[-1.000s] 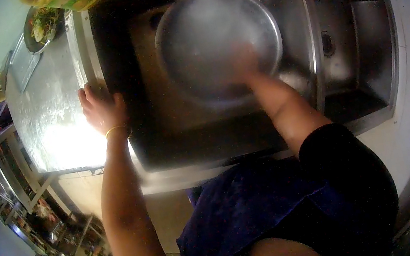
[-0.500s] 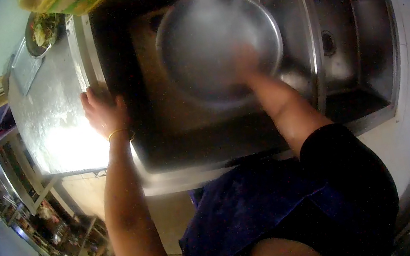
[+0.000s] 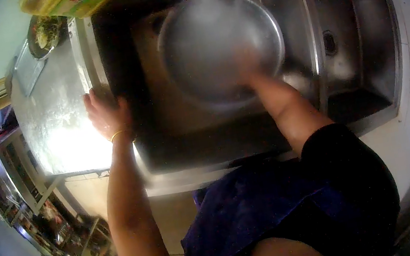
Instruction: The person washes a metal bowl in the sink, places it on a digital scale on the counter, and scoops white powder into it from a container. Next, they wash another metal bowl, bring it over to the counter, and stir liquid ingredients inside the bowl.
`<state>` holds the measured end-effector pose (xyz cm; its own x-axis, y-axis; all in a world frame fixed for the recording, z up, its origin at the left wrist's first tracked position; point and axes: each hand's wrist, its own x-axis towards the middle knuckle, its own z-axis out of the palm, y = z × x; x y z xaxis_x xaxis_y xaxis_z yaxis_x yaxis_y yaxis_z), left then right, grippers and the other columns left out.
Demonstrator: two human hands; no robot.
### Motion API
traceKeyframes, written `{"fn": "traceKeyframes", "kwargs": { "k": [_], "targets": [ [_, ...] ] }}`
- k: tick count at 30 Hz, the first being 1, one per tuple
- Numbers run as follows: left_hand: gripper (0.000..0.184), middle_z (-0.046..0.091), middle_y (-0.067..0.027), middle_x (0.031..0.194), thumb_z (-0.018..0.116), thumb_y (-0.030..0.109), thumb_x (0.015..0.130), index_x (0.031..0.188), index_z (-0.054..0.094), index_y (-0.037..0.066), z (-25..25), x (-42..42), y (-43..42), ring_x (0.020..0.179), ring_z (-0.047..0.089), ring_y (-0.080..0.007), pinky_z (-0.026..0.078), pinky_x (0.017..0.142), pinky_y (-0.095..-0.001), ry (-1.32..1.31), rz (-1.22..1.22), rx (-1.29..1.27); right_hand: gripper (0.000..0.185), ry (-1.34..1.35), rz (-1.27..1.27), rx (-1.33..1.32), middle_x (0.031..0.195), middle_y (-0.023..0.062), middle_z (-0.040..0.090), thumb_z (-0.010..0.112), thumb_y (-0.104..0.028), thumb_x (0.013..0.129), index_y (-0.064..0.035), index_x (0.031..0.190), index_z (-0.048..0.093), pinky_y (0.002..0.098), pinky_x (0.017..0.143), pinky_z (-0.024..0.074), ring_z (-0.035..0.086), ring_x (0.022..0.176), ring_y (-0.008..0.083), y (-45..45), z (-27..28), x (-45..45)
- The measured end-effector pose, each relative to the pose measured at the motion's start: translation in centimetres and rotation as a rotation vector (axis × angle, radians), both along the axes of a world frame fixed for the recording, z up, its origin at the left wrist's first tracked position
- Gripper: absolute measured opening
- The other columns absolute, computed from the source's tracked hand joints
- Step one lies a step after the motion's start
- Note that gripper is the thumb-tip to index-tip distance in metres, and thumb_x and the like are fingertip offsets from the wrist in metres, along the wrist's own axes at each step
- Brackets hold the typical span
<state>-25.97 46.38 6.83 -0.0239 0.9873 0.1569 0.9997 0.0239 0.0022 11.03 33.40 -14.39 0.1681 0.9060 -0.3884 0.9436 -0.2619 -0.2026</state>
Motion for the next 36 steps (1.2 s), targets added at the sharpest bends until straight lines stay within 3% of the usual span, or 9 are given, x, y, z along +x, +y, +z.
{"fn": "traceKeyframes", "kwargs": {
  "k": [7, 10, 14, 16, 22, 28, 31, 34, 36],
  "targets": [
    [0.077, 0.038, -0.0210, 0.141, 0.071, 0.023, 0.068, 0.136, 0.037, 0.010, 1.1, 0.7, -0.3, 0.126, 0.039, -0.0393, 0.037, 0.102, -0.0474, -0.123, 0.000, 0.023, 0.077, -0.139, 0.018, -0.125, 0.145, 0.0237, 0.026, 0.064, -0.036, 0.079, -0.0099, 0.142, 0.029, 0.0498, 0.109, 0.0245, 0.026, 0.134, 0.0404, 1.5, -1.7, 1.5],
    [0.078, 0.035, -0.0142, 0.144, 0.072, 0.028, 0.071, 0.137, 0.034, 0.012, 1.3, 0.5, -0.4, 0.123, 0.043, -0.0357, 0.040, 0.099, -0.0450, -0.081, 0.006, 0.023, 0.050, -0.014, -0.016, -0.113, 0.130, 0.0223, 0.046, 0.058, -0.028, 0.083, -0.0102, 0.129, 0.048, 0.0462, 0.098, 0.0375, 0.045, 0.120, 0.0364, 2.3, 2.8, 3.2],
    [0.079, 0.032, -0.0103, 0.146, 0.072, 0.028, 0.072, 0.140, 0.033, 0.015, 2.4, 1.0, -0.6, 0.122, 0.044, -0.0332, 0.040, 0.098, -0.0436, -0.102, 0.087, -0.042, 0.046, 0.108, 0.110, -0.261, 0.124, 0.0151, 0.056, 0.057, -0.032, 0.087, -0.0109, 0.127, 0.051, 0.0455, 0.096, 0.0420, 0.053, 0.114, 0.0325, 3.6, 10.2, 2.8],
    [0.080, 0.032, -0.0100, 0.147, 0.073, 0.027, 0.072, 0.140, 0.032, 0.016, 3.5, 1.2, -0.7, 0.122, 0.044, -0.0331, 0.040, 0.098, -0.0437, -0.117, 0.103, -0.084, 0.019, 0.226, 0.078, -0.039, 0.094, 0.0164, 0.065, 0.053, -0.015, 0.084, -0.0104, 0.097, 0.065, 0.0439, 0.073, 0.0482, 0.061, 0.086, 0.0366, 1.8, 2.9, 4.8],
    [0.077, 0.032, -0.0120, 0.146, 0.070, 0.028, 0.076, 0.141, 0.031, 0.014, 3.6, 0.5, -1.6, 0.125, 0.041, -0.0319, 0.038, 0.100, -0.0433, -0.132, 0.068, -0.104, 0.017, 0.419, 0.127, -0.049, 0.092, 0.0130, 0.066, 0.054, -0.021, 0.085, -0.0113, 0.092, 0.066, 0.0440, 0.072, 0.0483, 0.061, 0.086, 0.0354, -0.9, 10.9, 4.6],
    [0.083, 0.029, -0.0101, 0.149, 0.074, 0.028, 0.074, 0.142, 0.028, 0.017, 3.0, -0.3, -1.6, 0.127, 0.040, -0.0315, 0.039, 0.099, -0.0440, -0.187, 0.064, -0.083, 0.018, 0.084, 0.364, -0.081, 0.091, 0.0115, 0.066, 0.055, -0.026, 0.085, -0.0124, 0.089, 0.067, 0.0452, 0.072, 0.0481, 0.061, 0.085, 0.0342, -1.0, 18.2, 3.0],
    [0.080, 0.030, -0.0098, 0.148, 0.072, 0.029, 0.076, 0.142, 0.029, 0.016, 3.2, 0.0, -1.7, 0.128, 0.039, -0.0309, 0.038, 0.100, -0.0430, -0.185, 0.084, -0.092, 0.018, -0.179, 0.512, 0.053, 0.090, 0.0129, 0.066, 0.057, -0.024, 0.084, -0.0094, 0.086, 0.067, 0.0451, 0.073, 0.0476, 0.061, 0.085, 0.0340, 1.9, 25.3, 0.7],
    [0.076, 0.031, -0.0098, 0.147, 0.071, 0.030, 0.077, 0.141, 0.032, 0.015, 3.7, 0.3, -1.8, 0.127, 0.040, -0.0304, 0.038, 0.100, -0.0423, -0.188, 0.082, -0.084, 0.011, 0.132, 0.550, 0.745, 0.093, 0.0135, 0.066, 0.062, -0.014, 0.079, -0.0047, 0.084, 0.066, 0.0435, 0.080, 0.0469, 0.060, 0.089, 0.0321, 6.0, 32.7, 0.4],
    [0.080, 0.028, -0.0089, 0.149, 0.073, 0.029, 0.076, 0.142, 0.030, 0.017, 3.4, -0.1, -1.5, 0.129, 0.039, -0.0315, 0.038, 0.101, -0.0439, -0.216, 0.085, -0.097, 0.011, 0.017, 0.674, 1.051, 0.101, 0.0112, 0.064, 0.064, -0.009, 0.076, -0.0066, 0.086, 0.066, 0.0431, 0.085, 0.0459, 0.058, 0.095, 0.0319, 7.9, 38.3, -0.5]
  ]
}}
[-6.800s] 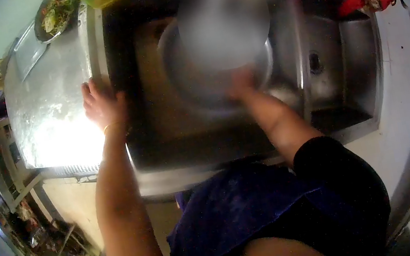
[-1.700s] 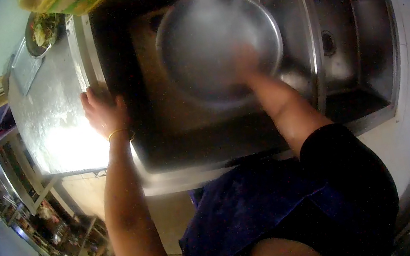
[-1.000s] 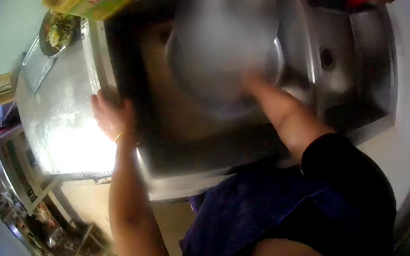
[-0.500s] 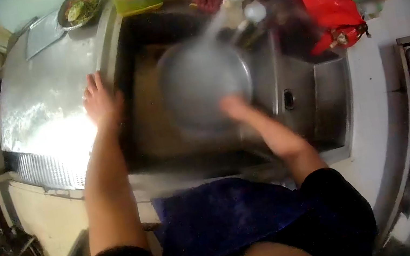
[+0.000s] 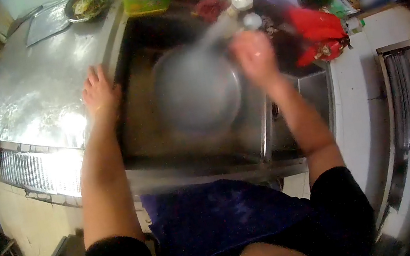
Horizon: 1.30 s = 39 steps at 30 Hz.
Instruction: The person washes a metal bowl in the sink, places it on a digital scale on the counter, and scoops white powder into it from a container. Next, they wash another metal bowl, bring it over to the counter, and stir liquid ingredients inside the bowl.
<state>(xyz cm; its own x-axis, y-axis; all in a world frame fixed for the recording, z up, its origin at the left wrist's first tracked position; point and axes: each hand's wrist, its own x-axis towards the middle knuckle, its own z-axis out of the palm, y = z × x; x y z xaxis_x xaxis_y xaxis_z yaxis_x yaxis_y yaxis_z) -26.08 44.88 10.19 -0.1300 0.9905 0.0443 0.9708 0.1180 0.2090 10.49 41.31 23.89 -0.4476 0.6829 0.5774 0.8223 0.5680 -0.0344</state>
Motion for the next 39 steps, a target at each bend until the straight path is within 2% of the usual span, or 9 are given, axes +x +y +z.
{"fn": "traceKeyframes", "kwargs": {
  "k": [4, 6, 12, 18, 21, 23, 25, 27, 39],
  "targets": [
    [0.079, 0.029, -0.0087, 0.149, 0.074, 0.029, 0.075, 0.141, 0.031, 0.016, 0.2, 0.0, -0.3, 0.128, 0.040, -0.0314, 0.039, 0.101, -0.0433, -0.018, -0.005, -0.005, 0.032, -0.199, -0.019, 0.116, 0.120, 0.0114, 0.053, 0.062, -0.005, 0.074, -0.0118, 0.106, 0.063, 0.0432, 0.094, 0.0427, 0.051, 0.108, 0.0333, 4.2, 6.0, -0.3],
    [0.079, 0.029, -0.0085, 0.148, 0.074, 0.029, 0.074, 0.140, 0.032, 0.017, 0.6, 0.0, -0.3, 0.127, 0.040, -0.0312, 0.039, 0.100, -0.0429, -0.032, -0.006, -0.017, 0.038, -0.347, -0.002, -0.017, 0.123, 0.0095, 0.052, 0.062, -0.004, 0.073, -0.0153, 0.110, 0.061, 0.0423, 0.094, 0.0433, 0.051, 0.109, 0.0332, 6.3, 6.9, 0.9],
    [0.078, 0.029, -0.0080, 0.148, 0.073, 0.030, 0.075, 0.140, 0.032, 0.018, -0.4, -0.2, 0.0, 0.127, 0.040, -0.0306, 0.039, 0.100, -0.0424, 0.005, 0.008, 0.016, 0.042, -0.622, 0.026, -0.121, 0.126, 0.0091, 0.051, 0.061, -0.007, 0.073, -0.0197, 0.113, 0.059, 0.0395, 0.094, 0.0450, 0.051, 0.110, 0.0318, 8.1, 8.6, 1.5],
    [0.076, 0.033, -0.0088, 0.146, 0.072, 0.028, 0.074, 0.139, 0.035, 0.016, -0.1, 0.0, -0.3, 0.124, 0.042, -0.0272, 0.040, 0.095, -0.0399, 0.029, -0.003, 0.052, 0.038, -0.682, 0.039, -0.090, 0.128, 0.0082, 0.052, 0.051, -0.010, 0.082, -0.0216, 0.117, 0.058, 0.0375, 0.092, 0.0466, 0.053, 0.109, 0.0306, 8.2, 9.0, 1.9],
    [0.079, 0.028, -0.0090, 0.149, 0.072, 0.029, 0.076, 0.141, 0.030, 0.017, -0.1, 0.0, -0.2, 0.130, 0.038, -0.0312, 0.037, 0.101, -0.0437, -0.001, -0.009, 0.010, 0.039, -0.680, 0.016, -0.091, 0.129, 0.0078, 0.053, 0.052, -0.010, 0.081, -0.0206, 0.119, 0.058, 0.0379, 0.093, 0.0466, 0.053, 0.110, 0.0295, 8.6, 8.8, 2.2],
    [0.079, 0.029, -0.0093, 0.149, 0.072, 0.029, 0.075, 0.141, 0.030, 0.017, 0.1, 0.0, -0.2, 0.129, 0.038, -0.0314, 0.037, 0.101, -0.0442, -0.012, -0.004, -0.005, 0.038, -0.475, -0.010, -0.231, 0.127, 0.0086, 0.055, 0.051, -0.010, 0.082, -0.0186, 0.119, 0.057, 0.0382, 0.092, 0.0467, 0.054, 0.109, 0.0296, 8.4, 9.0, 1.8],
    [0.079, 0.030, -0.0097, 0.148, 0.072, 0.028, 0.075, 0.141, 0.030, 0.017, 0.0, 0.0, -0.1, 0.129, 0.039, -0.0318, 0.037, 0.101, -0.0445, -0.017, -0.005, 0.002, 0.038, -0.412, -0.017, -0.267, 0.124, 0.0098, 0.057, 0.052, -0.010, 0.083, -0.0165, 0.120, 0.057, 0.0387, 0.092, 0.0471, 0.056, 0.108, 0.0304, 8.5, 9.2, 1.7],
    [0.079, 0.031, -0.0102, 0.147, 0.073, 0.027, 0.074, 0.140, 0.031, 0.017, -0.3, -0.1, -0.1, 0.128, 0.040, -0.0325, 0.038, 0.100, -0.0447, -0.014, -0.011, 0.028, 0.038, -0.492, -0.001, -0.204, 0.121, 0.0112, 0.059, 0.053, -0.011, 0.082, -0.0144, 0.120, 0.056, 0.0395, 0.090, 0.0477, 0.058, 0.105, 0.0317, 8.9, 9.3, 2.0],
    [0.078, 0.030, -0.0107, 0.147, 0.074, 0.026, 0.073, 0.138, 0.032, 0.016, -0.2, -0.1, -0.1, 0.127, 0.040, -0.0337, 0.039, 0.099, -0.0448, -0.026, -0.014, 0.037, 0.038, -0.473, 0.062, -0.288, 0.108, 0.0139, 0.062, 0.057, -0.009, 0.080, -0.0129, 0.118, 0.055, 0.0421, 0.083, 0.0501, 0.060, 0.100, 0.0334, 9.3, 9.8, 1.8]
  ]
}}
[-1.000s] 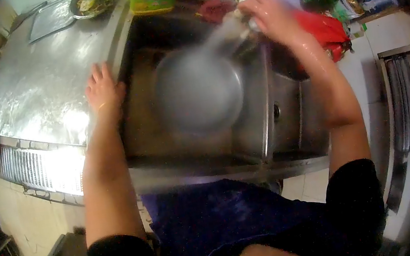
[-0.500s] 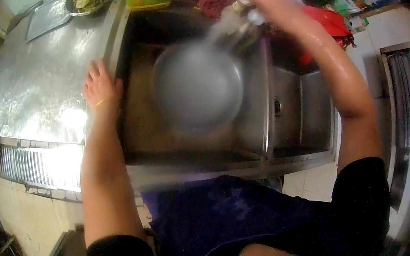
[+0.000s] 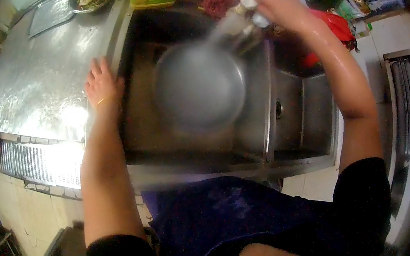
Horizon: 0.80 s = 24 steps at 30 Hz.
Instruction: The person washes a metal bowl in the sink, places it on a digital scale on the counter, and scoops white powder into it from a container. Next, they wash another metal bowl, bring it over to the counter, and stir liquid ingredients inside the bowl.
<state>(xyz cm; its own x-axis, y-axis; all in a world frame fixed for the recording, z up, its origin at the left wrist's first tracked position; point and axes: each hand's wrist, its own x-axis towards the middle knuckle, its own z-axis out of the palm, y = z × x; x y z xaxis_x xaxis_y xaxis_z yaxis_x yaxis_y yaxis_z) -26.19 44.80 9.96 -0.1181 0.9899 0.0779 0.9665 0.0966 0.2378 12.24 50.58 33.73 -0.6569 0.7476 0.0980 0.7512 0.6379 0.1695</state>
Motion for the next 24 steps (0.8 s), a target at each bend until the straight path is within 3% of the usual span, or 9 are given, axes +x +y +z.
{"fn": "traceKeyframes", "kwargs": {
  "k": [9, 21, 24],
  "targets": [
    [0.079, 0.031, -0.0103, 0.147, 0.075, 0.027, 0.073, 0.139, 0.032, 0.016, -0.16, 0.05, 0.10, 0.126, 0.042, -0.0335, 0.041, 0.097, -0.0442, 0.029, 0.013, 0.001, 0.042, 0.021, -0.035, -0.065, 0.109, 0.0163, 0.062, 0.055, -0.002, 0.078, -0.0117, 0.119, 0.056, 0.0405, 0.085, 0.0468, 0.058, 0.100, 0.0351, -0.04, 0.08, -0.08],
    [0.079, 0.030, -0.0098, 0.148, 0.074, 0.028, 0.073, 0.139, 0.032, 0.017, 0.25, 0.11, -0.02, 0.129, 0.040, -0.0317, 0.039, 0.100, -0.0437, 0.034, 0.017, -0.025, 0.043, -0.003, 0.011, -0.048, 0.106, 0.0140, 0.062, 0.059, -0.007, 0.078, -0.0143, 0.120, 0.053, 0.0430, 0.081, 0.0499, 0.060, 0.098, 0.0339, 0.50, -0.27, 0.44],
    [0.079, 0.030, -0.0091, 0.148, 0.074, 0.028, 0.073, 0.140, 0.032, 0.018, 0.44, 0.20, 0.04, 0.130, 0.039, -0.0308, 0.038, 0.101, -0.0436, 0.030, 0.025, -0.036, 0.037, -0.041, -0.037, -0.057, 0.105, 0.0144, 0.063, 0.060, -0.015, 0.081, -0.0124, 0.117, 0.054, 0.0431, 0.078, 0.0503, 0.061, 0.095, 0.0341, 0.39, -0.08, 0.45]
  ]
}}
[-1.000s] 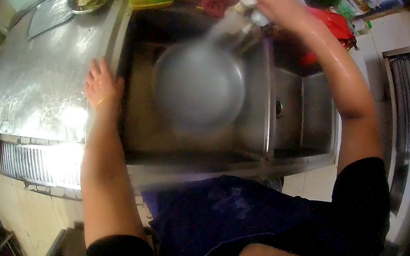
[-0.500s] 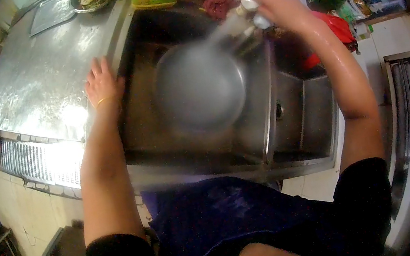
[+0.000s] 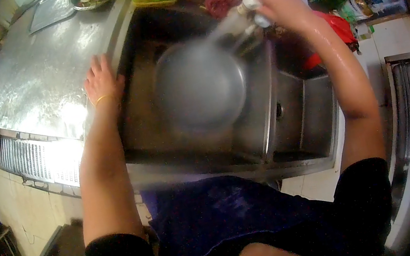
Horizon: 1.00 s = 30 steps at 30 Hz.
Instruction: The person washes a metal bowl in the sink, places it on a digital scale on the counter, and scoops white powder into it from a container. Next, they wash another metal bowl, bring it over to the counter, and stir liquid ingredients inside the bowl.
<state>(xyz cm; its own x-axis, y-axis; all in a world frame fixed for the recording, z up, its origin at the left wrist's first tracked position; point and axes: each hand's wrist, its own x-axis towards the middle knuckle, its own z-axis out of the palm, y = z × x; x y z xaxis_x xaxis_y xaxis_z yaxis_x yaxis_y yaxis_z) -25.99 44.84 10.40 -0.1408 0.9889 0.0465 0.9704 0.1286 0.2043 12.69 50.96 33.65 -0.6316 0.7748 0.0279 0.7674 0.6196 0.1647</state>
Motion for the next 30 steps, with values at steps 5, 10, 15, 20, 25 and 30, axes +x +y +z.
{"fn": "traceKeyframes", "kwargs": {
  "k": [5, 10, 15, 20, 25, 30],
  "targets": [
    [0.079, 0.030, -0.0077, 0.149, 0.074, 0.028, 0.074, 0.140, 0.032, 0.019, -0.4, 0.1, 0.2, 0.130, 0.039, -0.0305, 0.038, 0.101, -0.0435, -0.022, 0.008, 0.005, 0.045, -0.032, -0.203, 0.079, 0.086, 0.0187, 0.066, 0.063, -0.045, 0.077, -0.0051, 0.097, 0.062, 0.0462, 0.072, 0.0505, 0.063, 0.080, 0.0384, 0.4, -0.7, -1.2],
    [0.078, 0.034, -0.0087, 0.146, 0.074, 0.027, 0.072, 0.139, 0.036, 0.018, -0.7, 0.1, 0.0, 0.125, 0.043, -0.0286, 0.039, 0.097, -0.0419, 0.013, 0.005, 0.061, 0.049, 0.160, -0.326, 0.049, 0.083, 0.0187, 0.066, 0.065, -0.049, 0.075, -0.0028, 0.091, 0.064, 0.0459, 0.071, 0.0503, 0.064, 0.077, 0.0383, 0.6, -2.0, -1.3],
    [0.078, 0.035, -0.0088, 0.146, 0.075, 0.027, 0.071, 0.139, 0.037, 0.018, -1.1, 0.1, 0.1, 0.124, 0.044, -0.0291, 0.040, 0.097, -0.0427, 0.026, 0.005, 0.096, 0.047, 0.187, -0.369, 0.130, 0.085, 0.0146, 0.065, 0.065, -0.045, 0.078, -0.0057, 0.102, 0.061, 0.0425, 0.070, 0.0514, 0.063, 0.081, 0.0338, -2.0, -1.1, -0.2],
    [0.072, 0.028, -0.0052, 0.150, 0.064, 0.030, 0.081, 0.143, 0.030, 0.020, -1.3, 0.0, -0.1, 0.136, 0.030, -0.0266, 0.024, 0.110, -0.0471, 0.237, -0.138, 0.044, 0.036, -0.112, -0.067, 0.272, 0.103, 0.0105, 0.060, 0.068, -0.030, 0.076, -0.0096, 0.104, 0.060, 0.0393, 0.082, 0.0496, 0.057, 0.099, 0.0289, -4.1, -2.7, 1.3],
    [0.045, 0.042, -0.0035, 0.142, 0.047, 0.022, 0.089, 0.134, 0.047, 0.021, -5.0, 3.1, 0.2, 0.140, 0.024, -0.0238, 0.009, 0.114, -0.0545, 0.516, -0.799, -0.048, 0.039, -0.003, 0.092, 0.305, 0.115, 0.0111, 0.055, 0.072, -0.019, 0.068, -0.0116, 0.104, 0.059, 0.0445, 0.093, 0.0441, 0.051, 0.113, 0.0332, -4.4, -4.5, 2.6],
    [0.037, 0.055, -0.0091, 0.126, 0.055, 0.026, 0.085, 0.119, 0.058, 0.011, -14.6, 12.1, -2.2, 0.130, 0.039, -0.0240, 0.013, 0.113, -0.0546, 0.231, -0.859, -0.368, 0.042, -0.027, 0.292, 0.276, 0.118, 0.0091, 0.055, 0.074, -0.015, 0.061, -0.0129, 0.100, 0.059, 0.0507, 0.097, 0.0403, 0.049, 0.117, 0.0321, -5.0, -5.0, 3.3]
  ]
}}
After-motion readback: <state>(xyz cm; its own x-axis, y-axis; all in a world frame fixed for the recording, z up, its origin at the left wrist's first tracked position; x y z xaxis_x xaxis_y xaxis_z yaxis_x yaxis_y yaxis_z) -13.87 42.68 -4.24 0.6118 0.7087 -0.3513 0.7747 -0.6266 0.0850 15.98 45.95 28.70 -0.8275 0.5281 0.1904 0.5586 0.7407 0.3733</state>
